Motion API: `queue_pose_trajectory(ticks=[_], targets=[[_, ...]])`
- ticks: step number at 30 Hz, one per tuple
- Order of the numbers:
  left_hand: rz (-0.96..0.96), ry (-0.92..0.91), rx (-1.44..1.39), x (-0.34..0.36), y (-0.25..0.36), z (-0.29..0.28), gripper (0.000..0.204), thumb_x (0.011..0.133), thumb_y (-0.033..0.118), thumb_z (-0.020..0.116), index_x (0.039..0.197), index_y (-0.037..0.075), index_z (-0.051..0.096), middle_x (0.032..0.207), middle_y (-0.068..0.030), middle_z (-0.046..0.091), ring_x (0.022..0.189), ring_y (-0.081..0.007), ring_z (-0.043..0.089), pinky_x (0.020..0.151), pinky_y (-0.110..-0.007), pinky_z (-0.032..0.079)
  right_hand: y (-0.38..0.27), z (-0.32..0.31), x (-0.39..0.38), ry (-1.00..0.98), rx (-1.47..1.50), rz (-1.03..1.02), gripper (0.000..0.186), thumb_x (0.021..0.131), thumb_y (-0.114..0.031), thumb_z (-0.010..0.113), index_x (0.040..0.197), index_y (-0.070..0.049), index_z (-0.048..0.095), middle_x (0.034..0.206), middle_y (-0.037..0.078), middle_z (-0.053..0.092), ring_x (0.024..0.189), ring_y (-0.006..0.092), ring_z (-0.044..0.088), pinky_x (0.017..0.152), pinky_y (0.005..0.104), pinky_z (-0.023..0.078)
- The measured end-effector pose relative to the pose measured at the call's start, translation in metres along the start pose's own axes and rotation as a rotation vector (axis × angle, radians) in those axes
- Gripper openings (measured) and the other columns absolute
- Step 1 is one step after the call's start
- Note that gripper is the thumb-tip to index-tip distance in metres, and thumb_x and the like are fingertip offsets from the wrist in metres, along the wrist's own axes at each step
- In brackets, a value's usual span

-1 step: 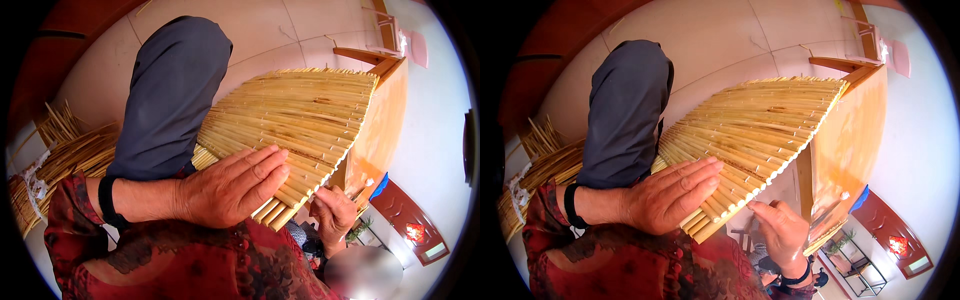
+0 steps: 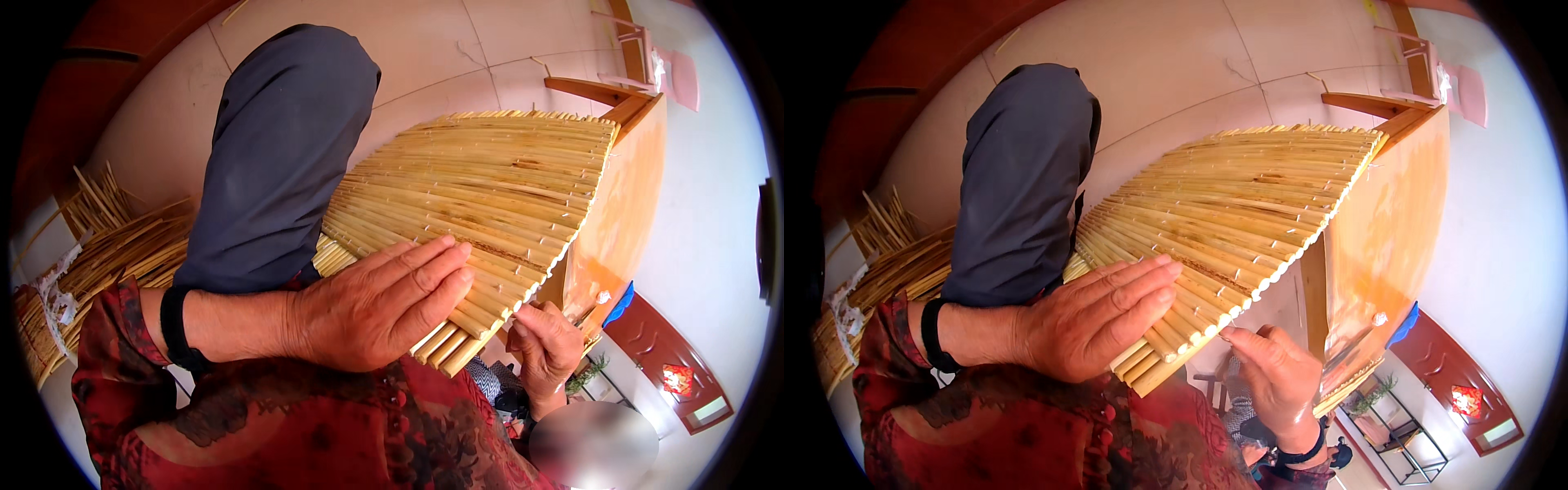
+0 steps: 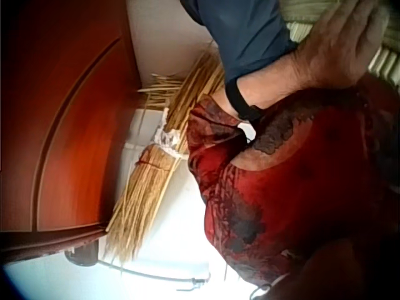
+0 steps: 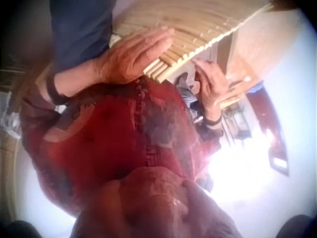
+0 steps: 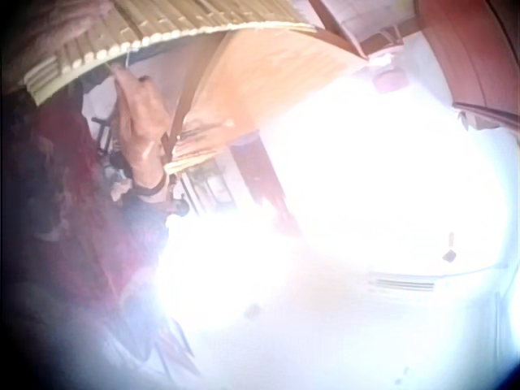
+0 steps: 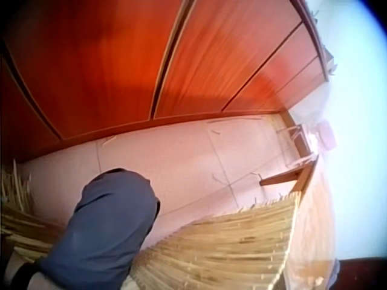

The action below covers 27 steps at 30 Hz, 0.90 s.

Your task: The person is using a needle and thread to sew along the edge of a bamboo mat, joining individual bamboo slats together by weaving the thread through pre-drilled holes in the slats.

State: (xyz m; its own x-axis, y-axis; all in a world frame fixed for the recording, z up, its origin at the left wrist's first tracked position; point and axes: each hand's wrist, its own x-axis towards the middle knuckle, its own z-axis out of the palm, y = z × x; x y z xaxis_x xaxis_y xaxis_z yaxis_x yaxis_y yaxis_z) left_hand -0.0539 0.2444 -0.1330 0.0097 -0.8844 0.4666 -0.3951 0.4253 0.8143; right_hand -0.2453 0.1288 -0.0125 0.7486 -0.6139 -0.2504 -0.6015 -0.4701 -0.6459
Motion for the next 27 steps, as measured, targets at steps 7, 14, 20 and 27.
queue_pose_trajectory(ticks=[7,14,20,27], targets=[[0.004,-0.006,0.024,-0.001,0.003,0.001,0.046,0.084,0.013,0.050,0.120,-0.015,0.046,0.122,-0.0334,0.051,0.114,-0.0429,0.054,0.095,-0.048,0.047,-0.006,-0.006,0.005,-0.031,-0.161,-0.109,0.014,0.085,0.005,0.063,0.098,0.001,0.066,0.063,0.005,0.051,0.052,0.0136,0.050,0.045,0.0244,0.037],[-0.044,-0.040,-0.031,0.004,0.005,-0.001,0.040,0.087,0.004,0.052,0.122,-0.013,0.045,0.126,-0.0328,0.050,0.117,-0.0433,0.054,0.099,-0.048,0.045,0.000,-0.009,0.014,-0.041,-0.129,-0.131,0.015,0.082,0.004,0.066,0.096,0.000,0.065,0.062,0.006,0.050,0.053,0.0162,0.049,0.047,0.0255,0.037],[-0.037,-0.028,-0.032,0.001,0.006,-0.004,0.040,0.087,0.005,0.052,0.121,-0.015,0.044,0.126,-0.0347,0.049,0.116,-0.0445,0.053,0.099,-0.050,0.045,0.000,-0.009,0.014,-0.098,-0.158,-0.173,0.014,0.082,0.002,0.067,0.095,0.002,0.064,0.065,0.008,0.052,0.055,0.0194,0.051,0.050,0.0268,0.041],[-0.034,-0.045,-0.049,0.001,0.006,-0.004,0.042,0.088,0.007,0.051,0.122,-0.015,0.042,0.125,-0.0357,0.049,0.117,-0.0457,0.053,0.100,-0.051,0.044,-0.003,-0.013,0.018,-0.156,-0.140,-0.158,0.012,0.081,0.003,0.067,0.093,0.002,0.063,0.066,0.010,0.053,0.057,0.0218,0.054,0.052,0.0284,0.043]])
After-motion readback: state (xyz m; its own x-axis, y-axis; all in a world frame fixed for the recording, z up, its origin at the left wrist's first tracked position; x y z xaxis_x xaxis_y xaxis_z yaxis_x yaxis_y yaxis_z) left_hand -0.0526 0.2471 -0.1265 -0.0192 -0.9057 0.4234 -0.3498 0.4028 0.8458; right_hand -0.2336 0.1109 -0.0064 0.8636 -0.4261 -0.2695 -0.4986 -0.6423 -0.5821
